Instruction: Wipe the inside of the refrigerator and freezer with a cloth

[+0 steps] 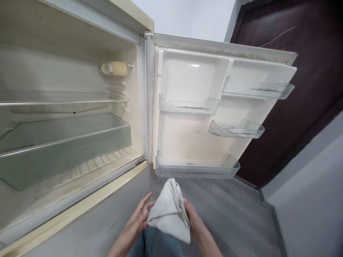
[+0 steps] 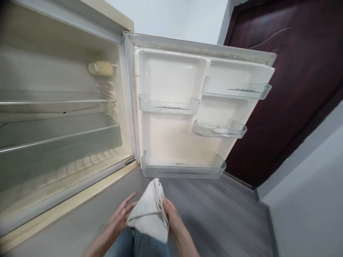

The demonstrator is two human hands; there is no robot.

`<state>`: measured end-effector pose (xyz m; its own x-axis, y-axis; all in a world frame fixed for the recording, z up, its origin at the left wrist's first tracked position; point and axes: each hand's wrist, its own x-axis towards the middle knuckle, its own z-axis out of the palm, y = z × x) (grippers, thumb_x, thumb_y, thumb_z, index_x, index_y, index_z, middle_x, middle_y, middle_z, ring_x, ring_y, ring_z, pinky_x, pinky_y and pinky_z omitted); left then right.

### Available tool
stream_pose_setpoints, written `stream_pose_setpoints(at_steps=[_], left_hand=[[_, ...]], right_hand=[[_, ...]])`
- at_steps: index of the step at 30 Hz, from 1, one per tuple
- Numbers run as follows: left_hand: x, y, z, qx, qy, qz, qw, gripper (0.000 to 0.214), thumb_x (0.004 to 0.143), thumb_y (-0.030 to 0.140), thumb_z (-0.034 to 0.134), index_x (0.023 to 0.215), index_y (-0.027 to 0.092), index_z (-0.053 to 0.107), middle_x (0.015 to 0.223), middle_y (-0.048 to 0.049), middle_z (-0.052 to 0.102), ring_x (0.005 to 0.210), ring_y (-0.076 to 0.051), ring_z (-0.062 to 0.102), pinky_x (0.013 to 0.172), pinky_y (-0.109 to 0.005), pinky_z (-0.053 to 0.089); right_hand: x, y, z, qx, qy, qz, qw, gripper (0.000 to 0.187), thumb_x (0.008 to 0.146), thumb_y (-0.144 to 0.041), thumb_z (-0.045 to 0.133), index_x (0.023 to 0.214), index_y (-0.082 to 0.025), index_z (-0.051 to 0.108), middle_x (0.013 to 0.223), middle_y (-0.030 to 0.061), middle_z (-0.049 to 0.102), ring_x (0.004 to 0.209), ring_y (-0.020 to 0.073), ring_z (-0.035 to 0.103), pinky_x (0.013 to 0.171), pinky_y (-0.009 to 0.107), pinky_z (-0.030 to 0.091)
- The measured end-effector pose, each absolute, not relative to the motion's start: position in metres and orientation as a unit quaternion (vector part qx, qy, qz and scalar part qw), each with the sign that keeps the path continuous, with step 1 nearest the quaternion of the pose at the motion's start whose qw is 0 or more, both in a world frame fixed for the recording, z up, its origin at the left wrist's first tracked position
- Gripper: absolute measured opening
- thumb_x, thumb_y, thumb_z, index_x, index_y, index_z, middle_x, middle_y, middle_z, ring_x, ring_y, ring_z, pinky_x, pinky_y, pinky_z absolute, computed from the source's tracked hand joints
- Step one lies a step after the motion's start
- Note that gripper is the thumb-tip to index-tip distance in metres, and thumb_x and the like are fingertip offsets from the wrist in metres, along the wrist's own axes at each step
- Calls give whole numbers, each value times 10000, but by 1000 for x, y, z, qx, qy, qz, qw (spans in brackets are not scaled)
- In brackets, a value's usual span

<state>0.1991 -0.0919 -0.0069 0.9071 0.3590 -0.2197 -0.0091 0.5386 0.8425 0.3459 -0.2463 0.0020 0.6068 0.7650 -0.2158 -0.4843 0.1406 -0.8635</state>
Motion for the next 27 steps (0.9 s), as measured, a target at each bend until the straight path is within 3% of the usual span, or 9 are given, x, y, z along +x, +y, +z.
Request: stream_pose_setpoints(at_steps=[2,4,9,13,15,18,22,25,27], left_hand=[[200,-103,-5,486,155,112,853,916,632,578,760,1429,337,378,1519,-95,487,1306,-304,540,1040,-389,480],[205,-108,-6,515,157,118,834,949,588,499,826,1419,318,406,1518,-85,492,1329,-296,517,1077,-354,454],[220,-109,-29,480,258,138,827,546,714,415,747,1211,225,626,1277,-89,702,1171,-280,639,968,-363,530],[226,-115,-49,280,294,92,909,405,767,362,669,1132,186,666,997,-92,804,1069,-297,704,937,-434,574],[226,-119,-55,206,284,48,935,470,779,398,643,1203,197,630,1013,-102,803,1066,-327,707,915,-470,591],[223,-119,-60,163,279,53,945,627,785,447,638,1343,190,517,1065,-114,791,1052,-343,708,913,-481,598],[222,-104,-57,141,337,160,917,740,783,279,679,1439,129,372,904,-53,821,955,-257,744,967,-380,580],[224,-91,-51,156,329,263,893,602,825,190,627,1400,187,446,926,-11,821,882,-171,754,941,-282,577],[224,-84,-45,177,298,296,890,442,864,183,564,1304,212,564,1015,-25,807,928,-161,746,963,-274,566]], right_hand=[[345,-247,3,-499,-206,442,716,749,547,-690,795,1065,-160,682,933,100,729,895,266,668,816,361,510],[343,-246,9,-525,-260,432,686,729,552,-579,849,1124,-166,665,1029,96,721,962,265,652,846,343,493],[333,-242,31,-685,-323,307,576,296,829,-408,614,933,-150,713,926,56,719,871,236,619,781,291,448],[326,-244,39,-720,-414,295,472,268,880,-338,515,778,-156,683,740,8,662,695,163,540,634,242,350],[326,-246,38,-700,-392,339,491,287,857,-373,545,723,-149,663,672,-2,623,636,137,490,594,236,318],[330,-250,35,-651,-288,414,567,295,734,-435,684,715,-141,674,671,0,630,646,139,509,614,231,362],[338,-255,23,-603,-99,425,667,392,512,-393,840,776,-143,694,699,13,677,679,164,585,640,239,423],[342,-259,4,-543,15,430,721,450,540,-436,833,849,-137,697,744,52,709,686,189,639,645,265,468],[343,-261,-11,-516,54,435,736,402,585,-427,802,837,-134,694,755,75,718,693,206,660,638,278,490]])
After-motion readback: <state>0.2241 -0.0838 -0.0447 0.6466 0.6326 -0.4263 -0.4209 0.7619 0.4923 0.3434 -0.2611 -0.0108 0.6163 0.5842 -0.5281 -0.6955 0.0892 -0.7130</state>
